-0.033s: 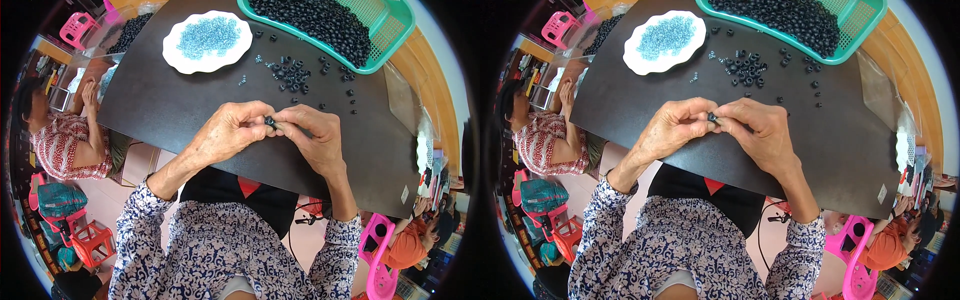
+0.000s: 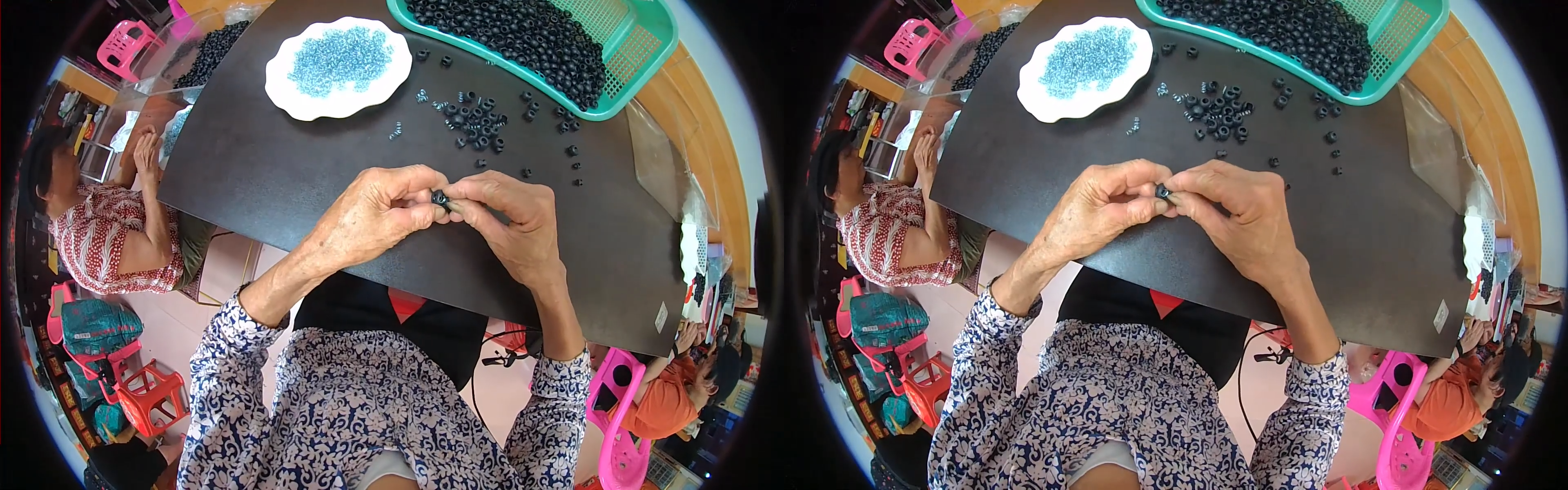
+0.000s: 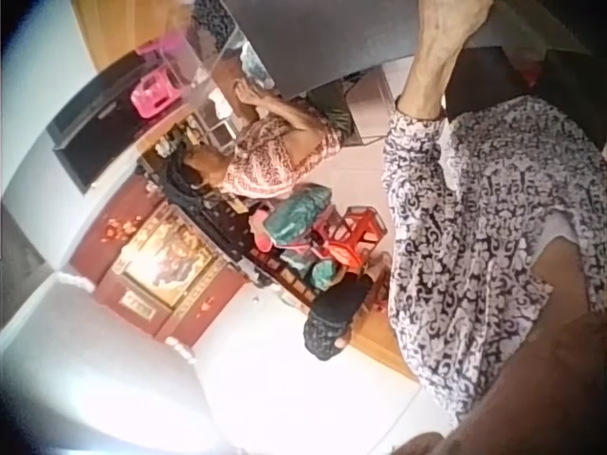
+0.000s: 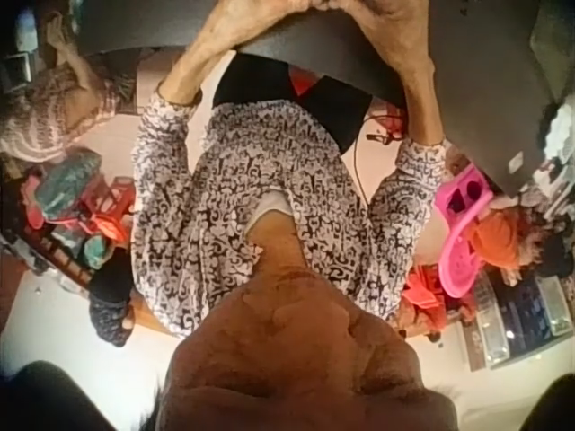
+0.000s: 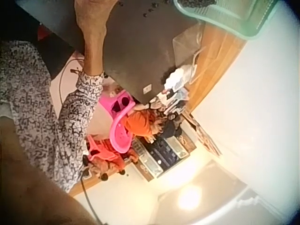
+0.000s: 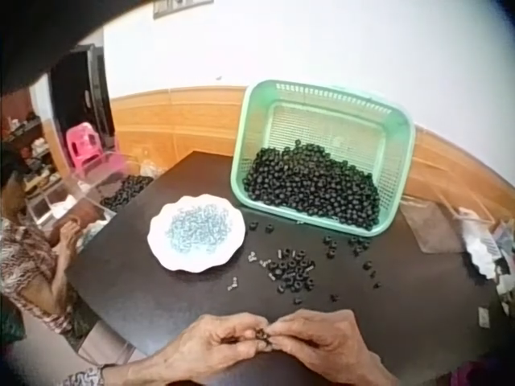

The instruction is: Assembling small hardware components by inserting a tiny blue part into a black circular housing.

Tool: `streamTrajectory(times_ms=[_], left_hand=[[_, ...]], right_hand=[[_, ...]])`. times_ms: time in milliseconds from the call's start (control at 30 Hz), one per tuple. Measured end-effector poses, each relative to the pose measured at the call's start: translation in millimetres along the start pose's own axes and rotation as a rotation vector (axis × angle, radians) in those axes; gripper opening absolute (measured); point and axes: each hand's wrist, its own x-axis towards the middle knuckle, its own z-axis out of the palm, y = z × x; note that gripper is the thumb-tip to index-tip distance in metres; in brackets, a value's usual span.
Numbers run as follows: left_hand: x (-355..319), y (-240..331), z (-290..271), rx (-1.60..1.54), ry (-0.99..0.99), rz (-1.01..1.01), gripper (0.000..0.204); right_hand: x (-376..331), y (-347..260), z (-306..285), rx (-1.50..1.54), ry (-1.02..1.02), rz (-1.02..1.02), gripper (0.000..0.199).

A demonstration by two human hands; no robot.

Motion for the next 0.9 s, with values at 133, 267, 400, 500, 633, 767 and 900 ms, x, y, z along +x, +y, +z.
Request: streamTrajectory(times_ms=[133,267,400,500,633,767,900], left_hand=[[1,-2,-3,0.106,-0.054,0.005,0.019],[1,7,-5,0.226,-0.086,-0.054,0.02],[4,19,-1,0.352,-0.094,-0.039,0.015],[5,22,0,0.433,-0.111,-0.025,0.011],[7,21,1,0.441,-0.113,-0.024,0.013],[8,19,1,0.462,-0.106,0.018,0.013],[8,22,-1,0.432,-0.111,-0.027,0.012]], right_hand=[[2,-3,-3,-0.097,-0.041,-0.036,0.015],[8,-7,-8,-0.226,-0.119,-0.082,0.013],[14,-7,-14,-0.247,-0.203,-0.064,0.013],[19,-14,-19,-0.3,-0.281,-0.061,0.012],[23,-18,-20,-0.382,-0.324,-0.078,0.01],[21,-19,-18,-0.5,-0.345,-0.147,0.011],[15,-22,-9,-0.546,-0.273,-0.118,0.013]])
